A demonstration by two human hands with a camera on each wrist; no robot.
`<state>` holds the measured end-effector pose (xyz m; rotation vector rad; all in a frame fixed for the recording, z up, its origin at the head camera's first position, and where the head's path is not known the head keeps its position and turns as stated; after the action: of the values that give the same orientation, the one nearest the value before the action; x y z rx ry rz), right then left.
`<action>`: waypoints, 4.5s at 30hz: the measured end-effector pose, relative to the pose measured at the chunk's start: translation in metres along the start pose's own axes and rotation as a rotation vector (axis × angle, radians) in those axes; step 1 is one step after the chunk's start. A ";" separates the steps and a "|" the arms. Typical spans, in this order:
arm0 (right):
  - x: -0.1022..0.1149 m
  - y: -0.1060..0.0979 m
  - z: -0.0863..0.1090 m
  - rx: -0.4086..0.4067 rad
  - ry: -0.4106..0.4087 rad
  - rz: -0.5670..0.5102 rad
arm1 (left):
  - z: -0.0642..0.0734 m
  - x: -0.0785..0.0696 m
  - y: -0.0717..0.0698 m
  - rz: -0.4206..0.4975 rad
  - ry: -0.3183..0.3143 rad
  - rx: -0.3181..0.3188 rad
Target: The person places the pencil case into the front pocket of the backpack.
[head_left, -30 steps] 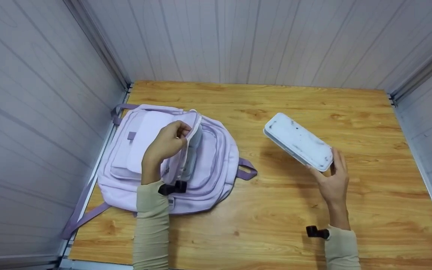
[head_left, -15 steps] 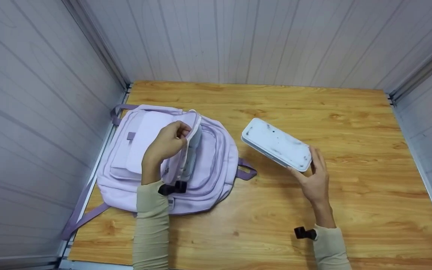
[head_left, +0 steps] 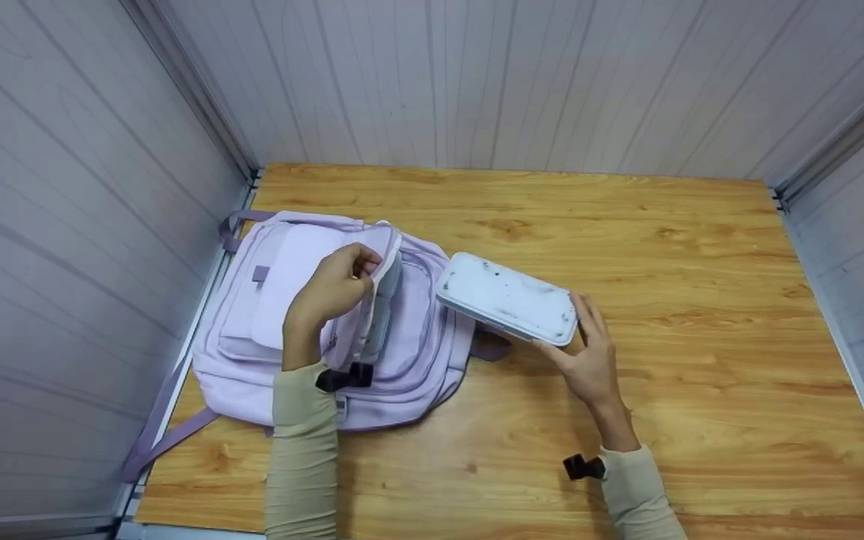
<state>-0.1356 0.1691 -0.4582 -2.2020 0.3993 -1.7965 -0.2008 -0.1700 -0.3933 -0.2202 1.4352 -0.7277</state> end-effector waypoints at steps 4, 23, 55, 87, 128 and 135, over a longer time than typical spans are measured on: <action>0.007 0.011 0.000 0.019 -0.027 0.010 | 0.000 0.000 0.000 0.001 0.001 0.006; -0.003 0.076 -0.010 0.097 -0.208 0.031 | 0.000 0.000 -0.001 -0.017 0.020 -0.011; 0.000 0.111 -0.025 0.142 -0.271 0.119 | 0.000 -0.004 0.002 -0.006 0.012 0.005; 0.020 0.147 -0.033 0.157 -0.327 0.155 | -0.003 -0.010 0.006 0.018 0.061 0.030; 0.006 0.137 -0.033 0.249 -0.282 0.105 | -0.004 -0.007 0.005 0.020 0.022 0.043; 0.006 0.137 -0.036 0.247 -0.281 0.048 | -0.003 -0.009 0.005 0.021 0.032 0.038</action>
<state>-0.1751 0.0385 -0.4974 -2.2028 0.1589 -1.3992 -0.2022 -0.1601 -0.3890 -0.1640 1.4506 -0.7438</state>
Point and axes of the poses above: each hand's wrist, its own z-axis away from the middle knuckle, its own y-axis out of the palm, x = y × z, the point moved 7 cm from there along -z, towards the middle knuckle, and after that the axes turned 6 degrees about x, right-handed, at the moved point
